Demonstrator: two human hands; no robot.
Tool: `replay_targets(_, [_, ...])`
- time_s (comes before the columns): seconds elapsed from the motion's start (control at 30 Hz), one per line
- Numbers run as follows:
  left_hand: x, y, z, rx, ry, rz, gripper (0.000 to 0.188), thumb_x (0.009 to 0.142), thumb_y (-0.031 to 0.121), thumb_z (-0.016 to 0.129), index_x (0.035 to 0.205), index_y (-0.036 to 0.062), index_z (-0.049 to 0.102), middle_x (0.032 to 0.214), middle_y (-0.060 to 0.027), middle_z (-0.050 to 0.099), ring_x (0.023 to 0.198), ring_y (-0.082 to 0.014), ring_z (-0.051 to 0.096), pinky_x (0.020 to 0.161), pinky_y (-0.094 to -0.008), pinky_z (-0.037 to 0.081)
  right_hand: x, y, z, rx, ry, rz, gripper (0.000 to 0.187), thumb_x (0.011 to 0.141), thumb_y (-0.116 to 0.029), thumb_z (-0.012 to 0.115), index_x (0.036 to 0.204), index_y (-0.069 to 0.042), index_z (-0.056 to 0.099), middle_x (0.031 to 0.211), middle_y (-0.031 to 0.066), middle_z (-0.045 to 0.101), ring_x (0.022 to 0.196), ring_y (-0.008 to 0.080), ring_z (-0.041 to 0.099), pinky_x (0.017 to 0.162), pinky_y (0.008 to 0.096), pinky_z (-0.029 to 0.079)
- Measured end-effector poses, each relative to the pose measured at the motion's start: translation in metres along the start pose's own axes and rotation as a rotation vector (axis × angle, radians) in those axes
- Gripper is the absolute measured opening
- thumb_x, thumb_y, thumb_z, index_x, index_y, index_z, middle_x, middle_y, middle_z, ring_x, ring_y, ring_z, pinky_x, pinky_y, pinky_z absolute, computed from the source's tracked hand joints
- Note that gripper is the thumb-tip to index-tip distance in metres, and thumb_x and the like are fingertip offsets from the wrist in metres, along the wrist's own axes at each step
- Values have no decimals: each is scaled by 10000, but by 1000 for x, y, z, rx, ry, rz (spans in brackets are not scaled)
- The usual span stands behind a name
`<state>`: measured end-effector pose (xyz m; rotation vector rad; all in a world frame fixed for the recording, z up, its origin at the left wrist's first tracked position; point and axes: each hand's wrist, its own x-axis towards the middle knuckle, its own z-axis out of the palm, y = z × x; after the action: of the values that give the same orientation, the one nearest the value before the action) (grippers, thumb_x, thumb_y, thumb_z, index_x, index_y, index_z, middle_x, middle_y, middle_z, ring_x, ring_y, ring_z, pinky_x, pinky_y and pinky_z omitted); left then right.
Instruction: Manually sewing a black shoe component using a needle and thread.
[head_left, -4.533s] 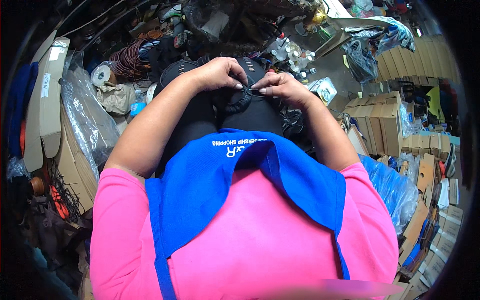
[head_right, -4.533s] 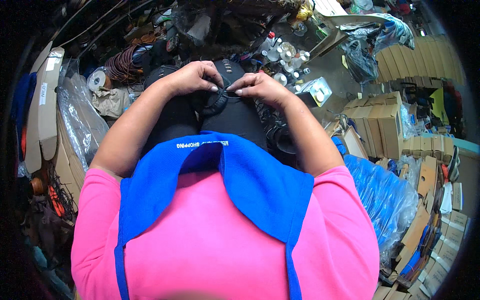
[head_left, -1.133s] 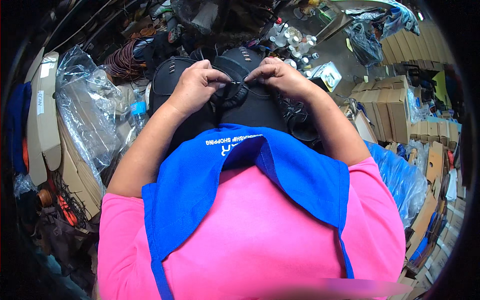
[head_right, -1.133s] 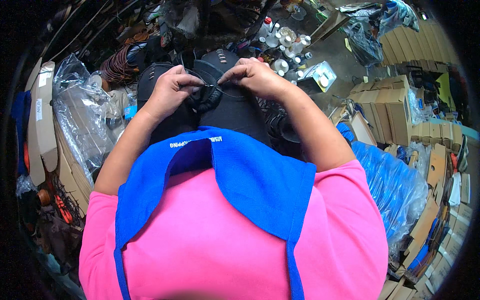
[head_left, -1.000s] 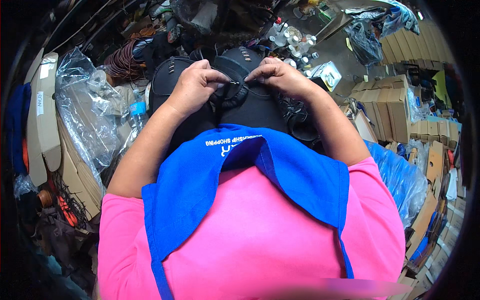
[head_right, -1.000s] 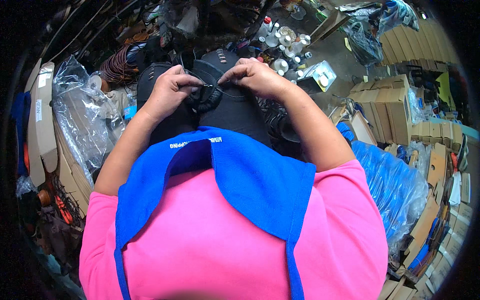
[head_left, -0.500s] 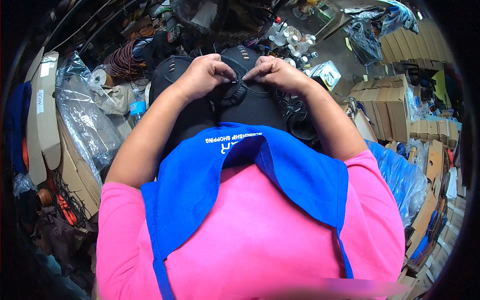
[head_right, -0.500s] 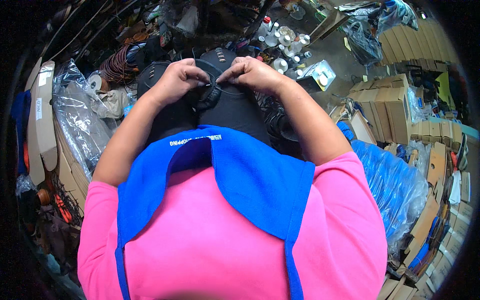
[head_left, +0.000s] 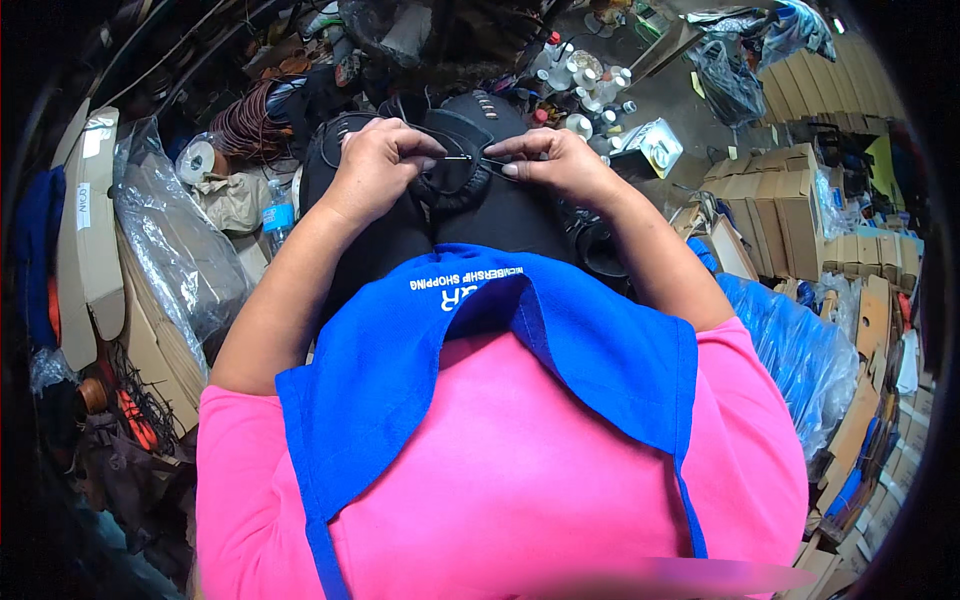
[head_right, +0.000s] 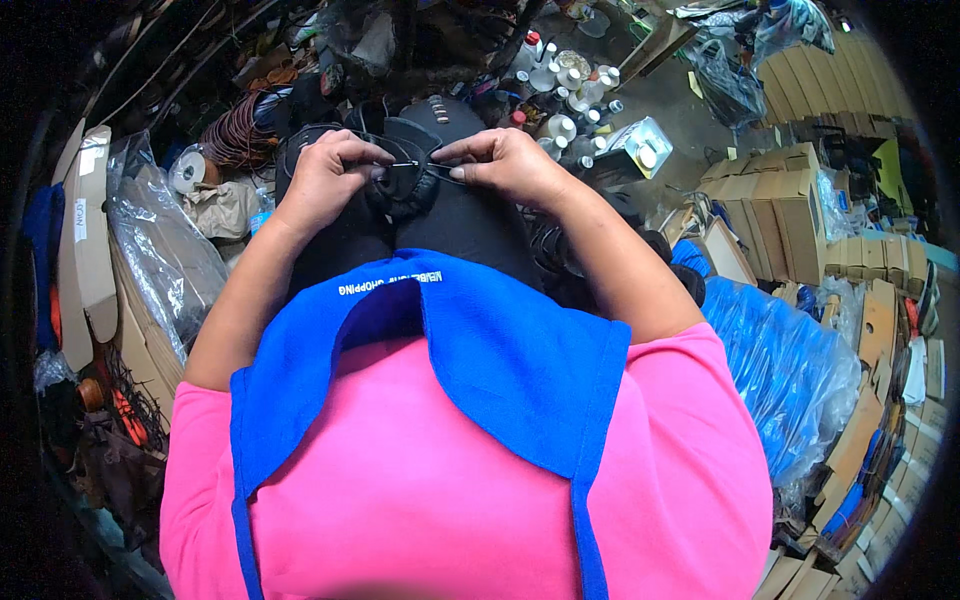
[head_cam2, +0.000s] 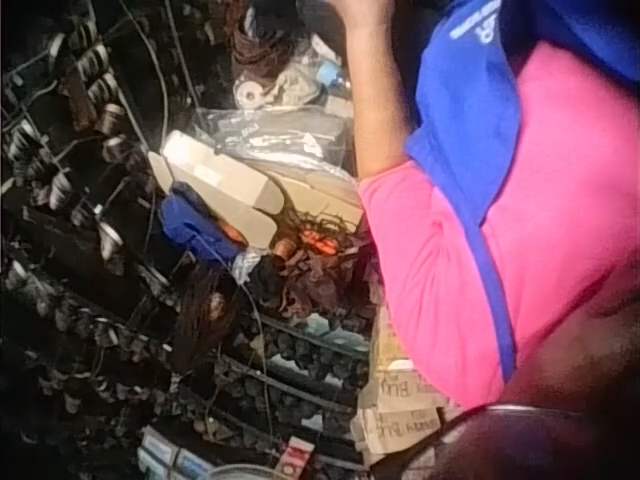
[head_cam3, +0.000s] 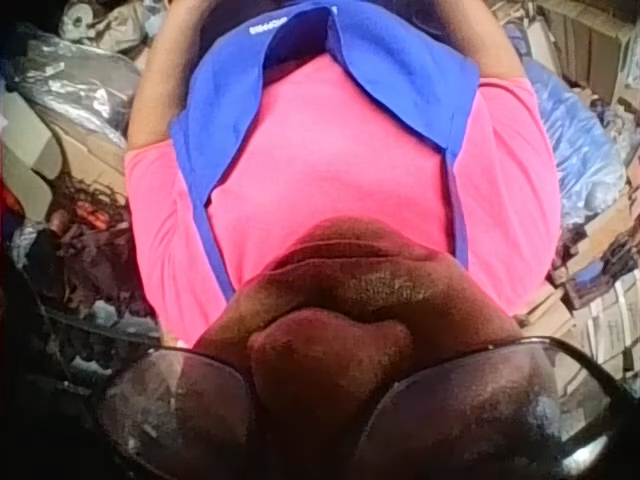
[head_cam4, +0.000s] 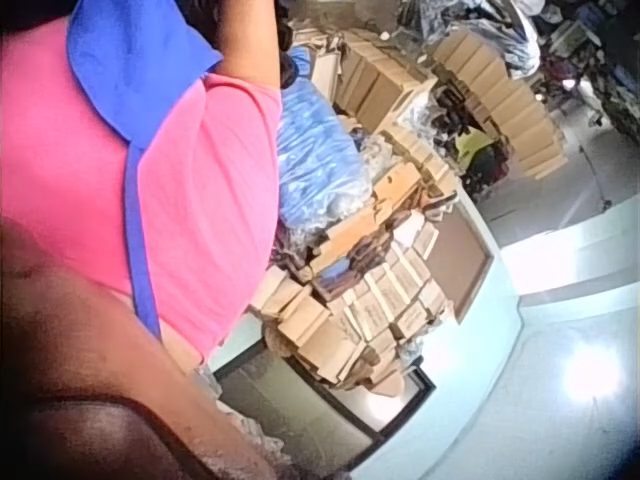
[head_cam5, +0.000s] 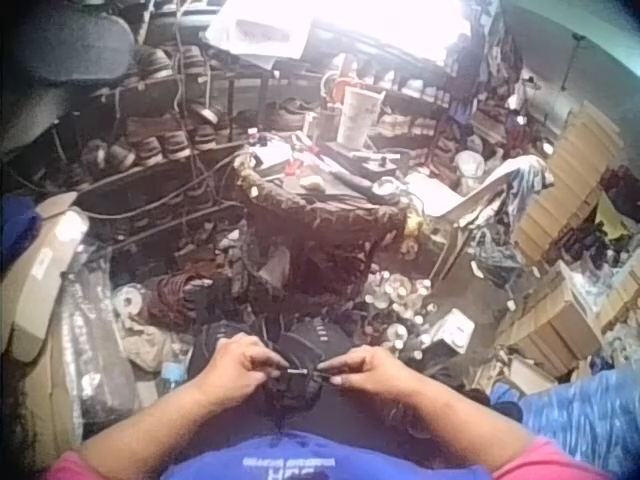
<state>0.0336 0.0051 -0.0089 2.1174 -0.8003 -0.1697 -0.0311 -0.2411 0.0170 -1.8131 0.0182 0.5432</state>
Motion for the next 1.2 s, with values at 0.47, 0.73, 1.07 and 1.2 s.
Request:
replay_targets(0.47, [9, 20, 24, -304, -120, -325, 157, 719, 3, 681, 868, 12, 633, 774, -28, 640, 719, -56, 555, 681, -225, 462, 8, 7, 15, 45, 84, -68, 197, 811, -74, 662, 996, -9, 643, 870, 5, 642, 807, 70, 569, 750, 230, 468])
replay_targets(0.73, [25, 33, 1, 278, -224, 193, 120, 732, 152, 662, 837, 97, 652, 797, -70, 628, 859, -269, 543, 771, -386, 374, 17, 7, 0, -5, -21, -57, 114, 807, -115, 686, 836, -19, 631, 771, 2, 624, 727, 66, 555, 683, 220, 447])
replay_targets(1.07, [17, 22, -8, 54, -301, 16, 128, 804, 43, 565, 931, 24, 564, 788, -173, 603, 769, -346, 589, 676, -387, 463, 0, 23, -10, -20, 81, -174, 143, 823, -155, 682, 868, -34, 622, 826, -19, 584, 788, 66, 538, 710, 219, 433])
replay_targets(1.2, [21, 27, 0, 69, -339, 8, 169, 826, 71, 531, 986, 19, 545, 809, -203, 604, 804, -363, 607, 700, -425, 468, -16, 30, -19, -85, 91, -114, 140, 819, -145, 682, 876, -31, 623, 793, -18, 569, 778, 67, 529, 708, 225, 429])
